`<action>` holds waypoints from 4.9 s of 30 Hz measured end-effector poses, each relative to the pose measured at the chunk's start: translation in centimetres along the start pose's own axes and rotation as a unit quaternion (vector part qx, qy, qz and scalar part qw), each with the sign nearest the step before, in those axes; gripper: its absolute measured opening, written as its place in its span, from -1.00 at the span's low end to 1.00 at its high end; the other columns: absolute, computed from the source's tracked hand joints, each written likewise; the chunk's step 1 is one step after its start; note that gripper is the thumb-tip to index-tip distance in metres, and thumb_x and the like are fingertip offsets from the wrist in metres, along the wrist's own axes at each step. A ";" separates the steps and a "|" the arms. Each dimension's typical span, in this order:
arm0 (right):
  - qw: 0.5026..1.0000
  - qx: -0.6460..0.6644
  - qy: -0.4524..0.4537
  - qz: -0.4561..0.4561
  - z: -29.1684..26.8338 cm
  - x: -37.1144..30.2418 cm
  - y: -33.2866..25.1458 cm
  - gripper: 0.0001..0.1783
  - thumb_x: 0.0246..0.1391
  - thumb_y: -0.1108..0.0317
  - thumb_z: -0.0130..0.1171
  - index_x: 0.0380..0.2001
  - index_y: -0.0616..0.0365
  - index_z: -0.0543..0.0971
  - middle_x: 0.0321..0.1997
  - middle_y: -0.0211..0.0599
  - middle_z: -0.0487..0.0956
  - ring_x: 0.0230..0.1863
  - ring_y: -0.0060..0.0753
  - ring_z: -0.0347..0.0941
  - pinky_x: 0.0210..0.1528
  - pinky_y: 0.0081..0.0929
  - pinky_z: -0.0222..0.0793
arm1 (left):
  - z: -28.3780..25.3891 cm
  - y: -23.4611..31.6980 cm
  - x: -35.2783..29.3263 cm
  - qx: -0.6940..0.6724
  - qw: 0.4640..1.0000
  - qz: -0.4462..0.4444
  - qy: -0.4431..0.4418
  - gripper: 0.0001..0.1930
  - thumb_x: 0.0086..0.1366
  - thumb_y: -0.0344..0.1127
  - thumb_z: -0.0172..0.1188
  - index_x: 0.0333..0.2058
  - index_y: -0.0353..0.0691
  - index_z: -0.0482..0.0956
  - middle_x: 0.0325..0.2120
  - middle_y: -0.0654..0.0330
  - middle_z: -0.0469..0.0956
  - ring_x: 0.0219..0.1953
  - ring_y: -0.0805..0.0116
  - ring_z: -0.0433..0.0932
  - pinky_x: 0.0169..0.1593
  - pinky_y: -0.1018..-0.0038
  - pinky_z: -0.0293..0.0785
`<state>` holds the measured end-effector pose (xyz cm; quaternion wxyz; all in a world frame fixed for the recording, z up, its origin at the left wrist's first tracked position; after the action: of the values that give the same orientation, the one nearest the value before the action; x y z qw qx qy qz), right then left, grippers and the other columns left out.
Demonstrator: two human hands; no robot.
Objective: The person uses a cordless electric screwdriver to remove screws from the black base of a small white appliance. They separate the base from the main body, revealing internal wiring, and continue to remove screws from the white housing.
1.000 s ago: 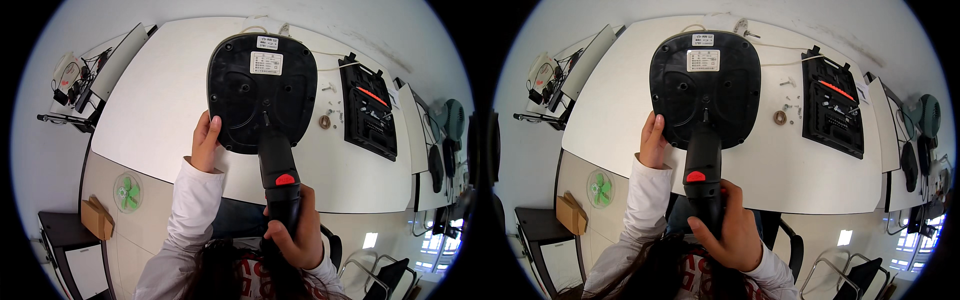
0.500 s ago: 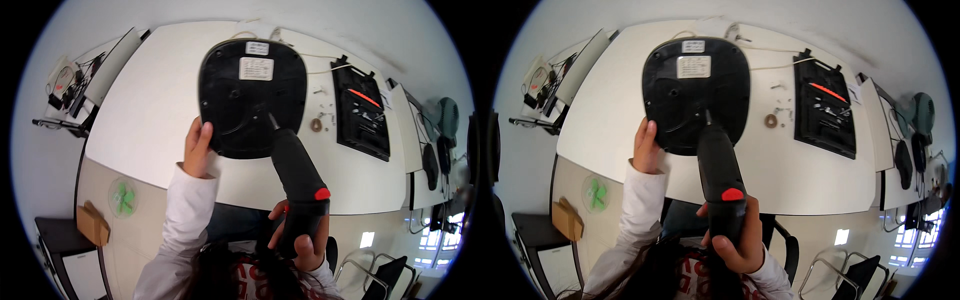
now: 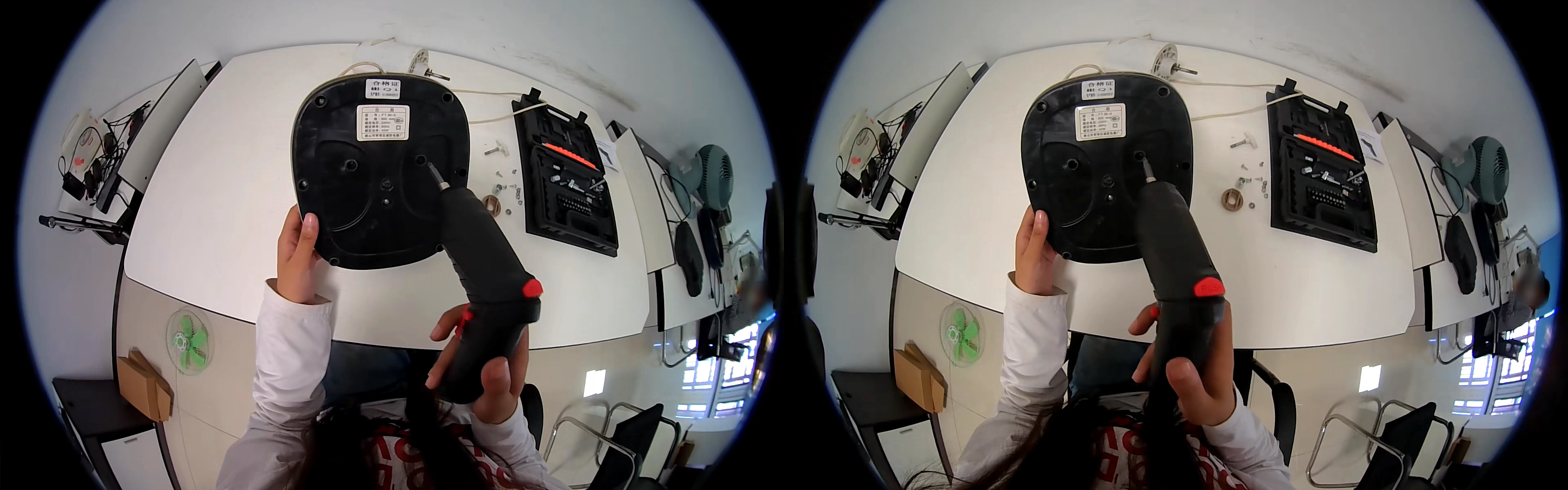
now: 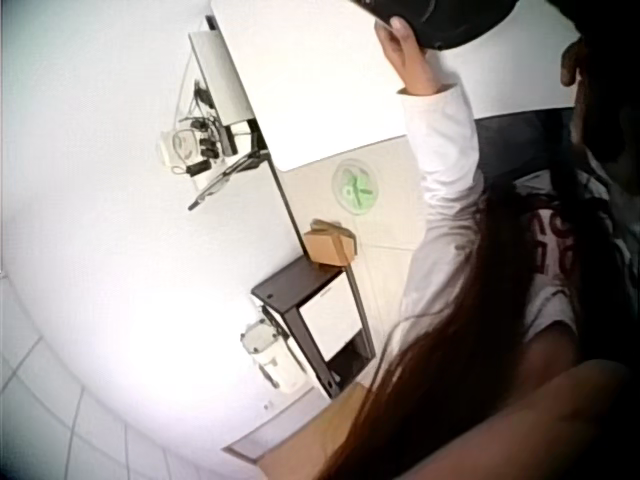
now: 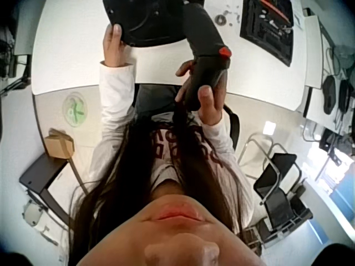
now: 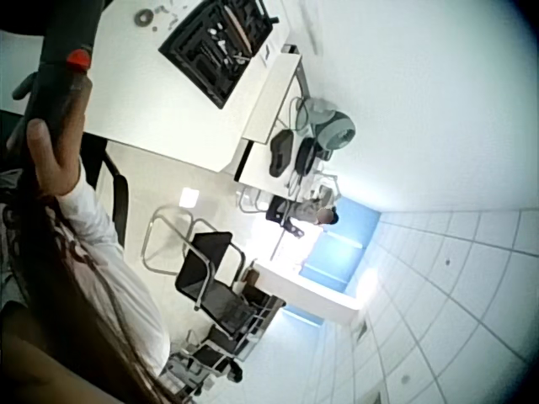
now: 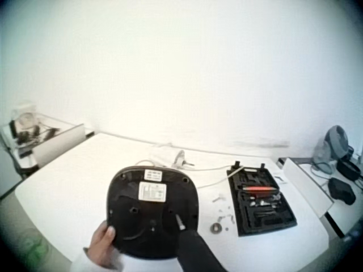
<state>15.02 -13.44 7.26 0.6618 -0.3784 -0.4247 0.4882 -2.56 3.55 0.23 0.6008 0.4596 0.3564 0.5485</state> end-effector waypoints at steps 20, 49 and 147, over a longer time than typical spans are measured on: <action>0.984 -0.139 -0.008 0.107 1.4 3.2 -3.0 -0.40 0.16 0.21 0.02 0.05 0.39 0.05 -0.55 -0.06 0.49 -0.52 -0.27 0.50 -0.49 -0.41 0.36 | -0.5 -1.6 1.2 -0.118 0.986 0.042 -0.113 -0.55 0.33 -0.32 -0.05 0.14 -0.35 0.19 0.06 0.05 0.35 0.09 0.26 0.36 0.15 0.35 0.29; 0.948 -0.311 -0.032 -0.065 0.6 4.6 -2.5 -0.40 0.20 0.10 -0.12 -0.06 0.53 0.08 -0.61 0.16 0.43 -0.57 0.09 0.41 -0.49 -0.23 0.31 | -5.3 -4.7 3.3 -0.011 1.000 -0.003 -0.024 -0.49 0.31 -0.09 0.03 0.10 -0.31 0.24 0.01 0.05 0.37 -0.02 0.22 0.43 0.01 0.38 0.40; 0.932 -0.348 -0.068 0.069 1.0 5.4 -6.7 -0.46 0.16 0.11 -0.03 -0.10 0.41 0.12 -0.66 0.16 0.43 -0.61 0.19 0.40 -0.57 -0.14 0.25 | -1.0 -1.6 0.7 -0.035 0.995 0.037 -0.082 -0.52 0.35 -0.20 -0.03 0.16 -0.28 0.18 0.02 0.06 0.39 0.00 0.26 0.45 0.04 0.40 0.41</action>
<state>17.15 -9.71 14.78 0.4229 -0.5796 -0.5847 0.3786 -2.85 4.44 -1.57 0.6229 0.4949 0.2690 0.5428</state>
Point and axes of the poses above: each hand's wrist, its own x-axis towards the middle knuckle, its own z-axis out of the palm, y = z × x, the point moved 2 cm from there along x, towards the middle knuckle
